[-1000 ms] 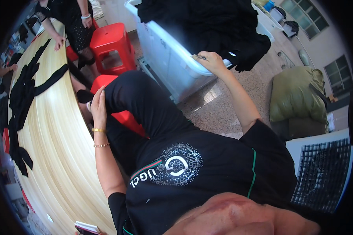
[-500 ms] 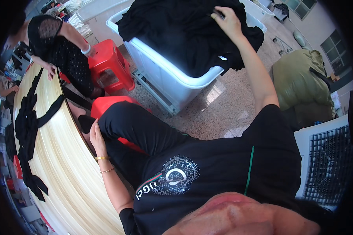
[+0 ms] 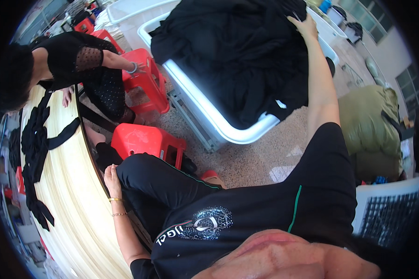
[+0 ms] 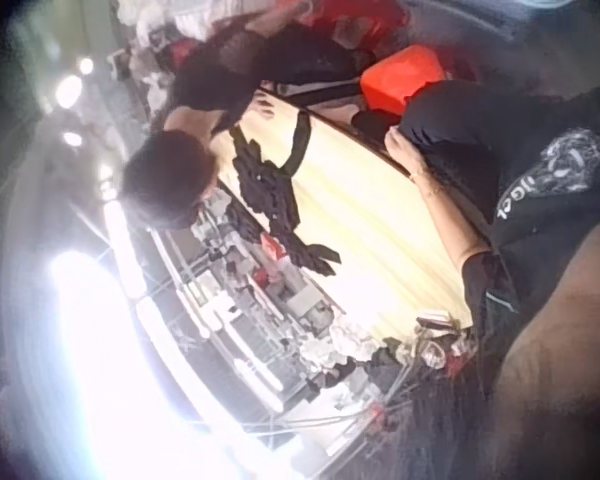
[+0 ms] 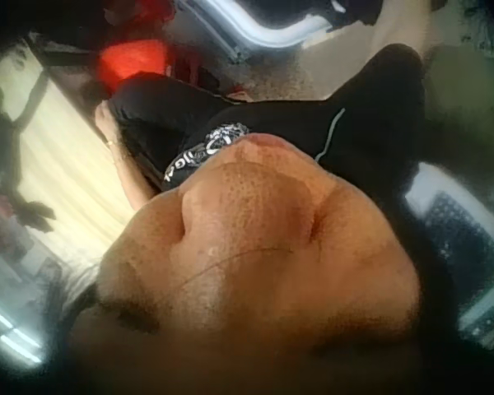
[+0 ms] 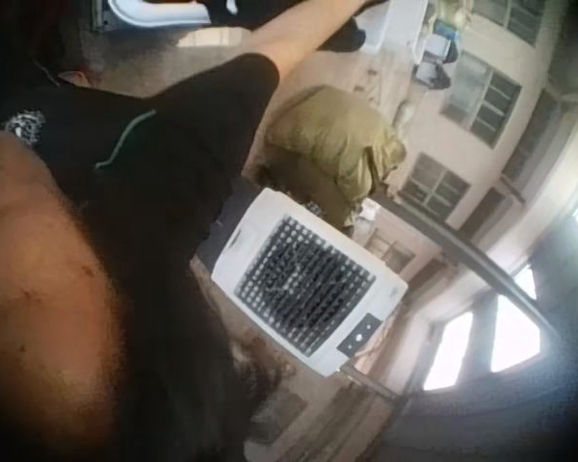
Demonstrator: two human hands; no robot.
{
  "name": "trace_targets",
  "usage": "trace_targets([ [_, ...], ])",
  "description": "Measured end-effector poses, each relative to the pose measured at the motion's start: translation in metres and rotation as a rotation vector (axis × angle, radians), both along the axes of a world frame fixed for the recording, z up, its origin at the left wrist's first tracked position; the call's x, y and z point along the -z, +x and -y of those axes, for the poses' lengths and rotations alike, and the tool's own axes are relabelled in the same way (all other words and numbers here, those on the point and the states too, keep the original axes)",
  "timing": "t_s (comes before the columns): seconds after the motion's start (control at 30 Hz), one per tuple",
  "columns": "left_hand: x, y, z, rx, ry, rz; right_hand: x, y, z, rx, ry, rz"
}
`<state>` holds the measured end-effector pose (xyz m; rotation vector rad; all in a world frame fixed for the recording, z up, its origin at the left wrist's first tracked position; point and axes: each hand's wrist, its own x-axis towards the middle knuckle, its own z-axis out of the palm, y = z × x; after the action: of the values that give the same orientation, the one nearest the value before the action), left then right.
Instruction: Trimming loose threads from black clothing items using thread snips in a factory setting.
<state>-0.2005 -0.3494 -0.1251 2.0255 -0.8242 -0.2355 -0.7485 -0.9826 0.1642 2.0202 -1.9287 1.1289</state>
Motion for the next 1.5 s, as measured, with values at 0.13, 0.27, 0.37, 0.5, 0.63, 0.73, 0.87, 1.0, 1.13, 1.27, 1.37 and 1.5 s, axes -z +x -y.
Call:
trace_targets([
  [0.13, 0.001, 0.005, -0.006, -0.013, 0.070, 0.054, 0.008, 0.002, 0.016, 0.084, 0.174, 0.039],
  [0.27, 0.001, 0.007, -0.015, -0.075, 0.121, 0.042, 0.038, 0.014, 0.032, -0.037, 0.195, 0.215],
  [0.37, 0.009, 0.012, -0.017, -0.081, 0.132, 0.069, 0.053, 0.004, 0.045, -0.126, 0.385, 0.283],
  [0.5, 0.014, 0.009, 0.008, -0.065, 0.116, 0.080, 0.073, -0.048, 0.066, -0.113, 0.280, 0.035],
  [0.63, 0.011, 0.017, -0.008, -0.063, 0.124, 0.074, 0.078, -0.019, -0.017, -0.281, 0.419, 0.328],
  [0.73, 0.002, 0.026, 0.004, 0.075, 0.089, -0.088, 0.078, -0.026, -0.084, -0.434, 0.429, 0.648],
  [0.87, -0.039, 0.018, 0.036, 0.203, 0.032, 0.016, 0.074, 0.002, -0.183, -0.610, 0.447, 0.848],
  [1.0, -0.097, -0.034, 0.096, 0.435, -0.187, -0.120, 0.090, 0.039, -0.243, -0.906, 0.433, 0.968],
  [1.13, -0.160, -0.109, 0.145, 0.667, -0.242, -0.669, 0.053, 0.105, -0.332, -1.200, 0.445, 0.866],
  [1.27, -0.180, -0.141, 0.236, 0.780, -0.420, -0.894, 0.053, 0.149, -0.376, -1.380, 0.513, 0.714],
  [1.37, -0.166, -0.125, 0.329, 0.713, -0.571, -0.803, 0.055, 0.169, -0.406, -1.433, 0.503, 0.699],
  [1.5, -0.159, -0.131, 0.340, 0.571, -0.518, -0.804, 0.075, 0.156, -0.405, -1.434, 0.484, 0.543],
])
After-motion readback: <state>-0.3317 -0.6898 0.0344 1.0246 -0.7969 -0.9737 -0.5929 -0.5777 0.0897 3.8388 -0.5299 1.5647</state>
